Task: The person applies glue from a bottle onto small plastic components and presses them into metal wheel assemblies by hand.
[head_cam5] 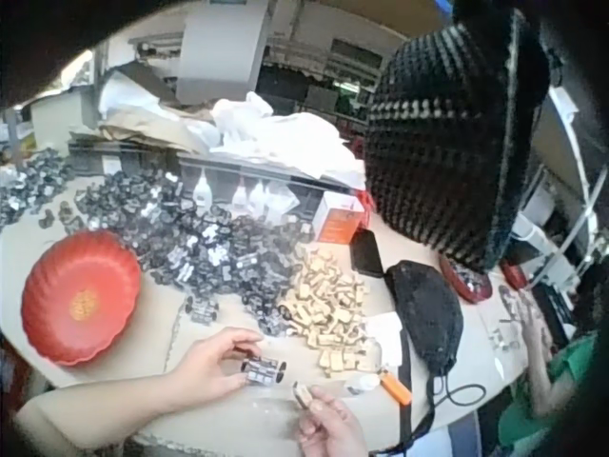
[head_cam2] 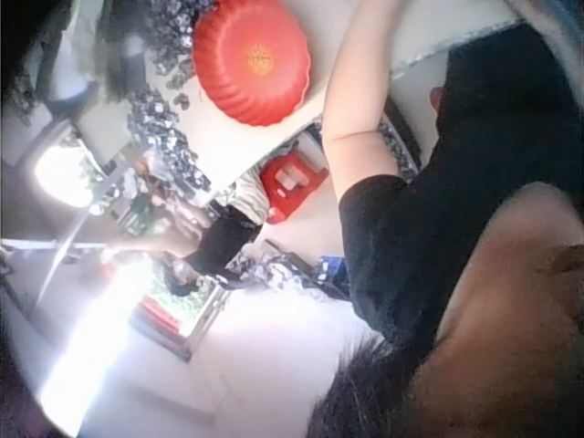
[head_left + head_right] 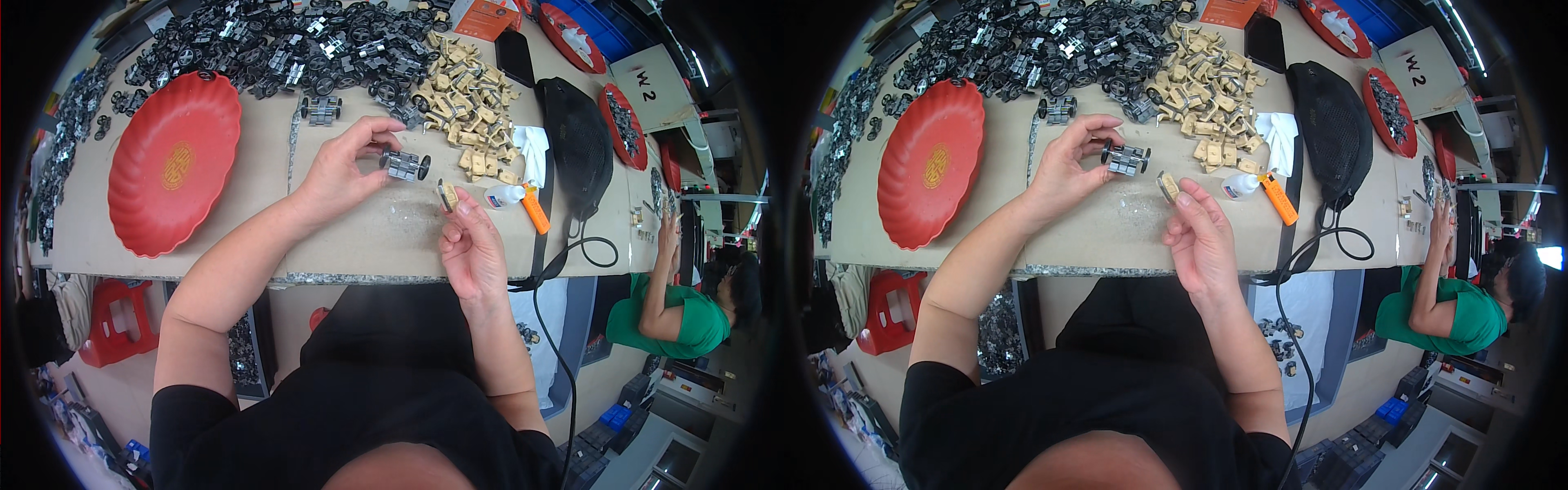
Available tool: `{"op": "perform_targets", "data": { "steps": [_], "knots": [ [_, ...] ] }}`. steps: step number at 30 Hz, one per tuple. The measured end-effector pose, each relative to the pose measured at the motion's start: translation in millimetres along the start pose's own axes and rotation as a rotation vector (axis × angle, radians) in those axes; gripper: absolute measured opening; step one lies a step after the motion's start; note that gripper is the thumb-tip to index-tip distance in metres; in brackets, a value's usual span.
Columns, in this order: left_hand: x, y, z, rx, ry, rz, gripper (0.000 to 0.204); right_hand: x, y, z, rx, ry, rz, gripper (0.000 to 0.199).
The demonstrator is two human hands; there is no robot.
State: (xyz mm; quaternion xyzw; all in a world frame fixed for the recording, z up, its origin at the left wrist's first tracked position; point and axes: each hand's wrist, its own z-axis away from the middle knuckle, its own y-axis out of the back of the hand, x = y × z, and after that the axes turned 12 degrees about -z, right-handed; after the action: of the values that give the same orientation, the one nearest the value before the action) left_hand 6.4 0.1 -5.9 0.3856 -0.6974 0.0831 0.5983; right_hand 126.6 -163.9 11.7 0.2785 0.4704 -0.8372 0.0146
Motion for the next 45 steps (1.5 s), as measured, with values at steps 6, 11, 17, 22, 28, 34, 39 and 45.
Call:
{"op": "perform_targets", "data": {
  "steps": [6,11,17,22,28,34,39,45],
  "knots": [
    [1.5,0.4,-0.2,-0.004,0.005,0.004,0.054,0.1,0.6,-0.8,-0.002,-0.015,-0.014,0.031],
    [2.9,-0.1,-1.0,-0.001,0.012,-0.003,0.053,3.6,3.1,0.0,-0.029,0.092,0.077,0.035],
    [1.5,-0.9,-1.9,-0.001,0.012,-0.043,0.052,10.3,0.4,0.9,-0.092,0.357,0.382,0.046],
    [-2.0,-0.5,-1.4,-0.004,0.005,-0.074,0.052,17.0,5.9,4.9,-0.159,0.599,0.689,0.052],
    [0.8,-0.6,-1.8,-0.010,0.020,-0.085,0.052,20.1,10.0,4.0,-0.236,0.688,0.759,0.053],
    [0.9,-1.5,-2.3,-0.004,0.020,-0.159,0.052,17.3,10.6,2.6,-0.233,0.752,0.905,0.053],
    [0.6,-0.1,-0.7,0.017,0.013,-0.185,0.051,16.3,9.7,3.2,-0.202,0.779,1.008,0.054],
    [-0.6,0.4,-2.0,0.019,-0.022,-0.194,0.051,14.1,8.8,4.3,-0.153,0.786,0.958,0.054]
  ]
}}
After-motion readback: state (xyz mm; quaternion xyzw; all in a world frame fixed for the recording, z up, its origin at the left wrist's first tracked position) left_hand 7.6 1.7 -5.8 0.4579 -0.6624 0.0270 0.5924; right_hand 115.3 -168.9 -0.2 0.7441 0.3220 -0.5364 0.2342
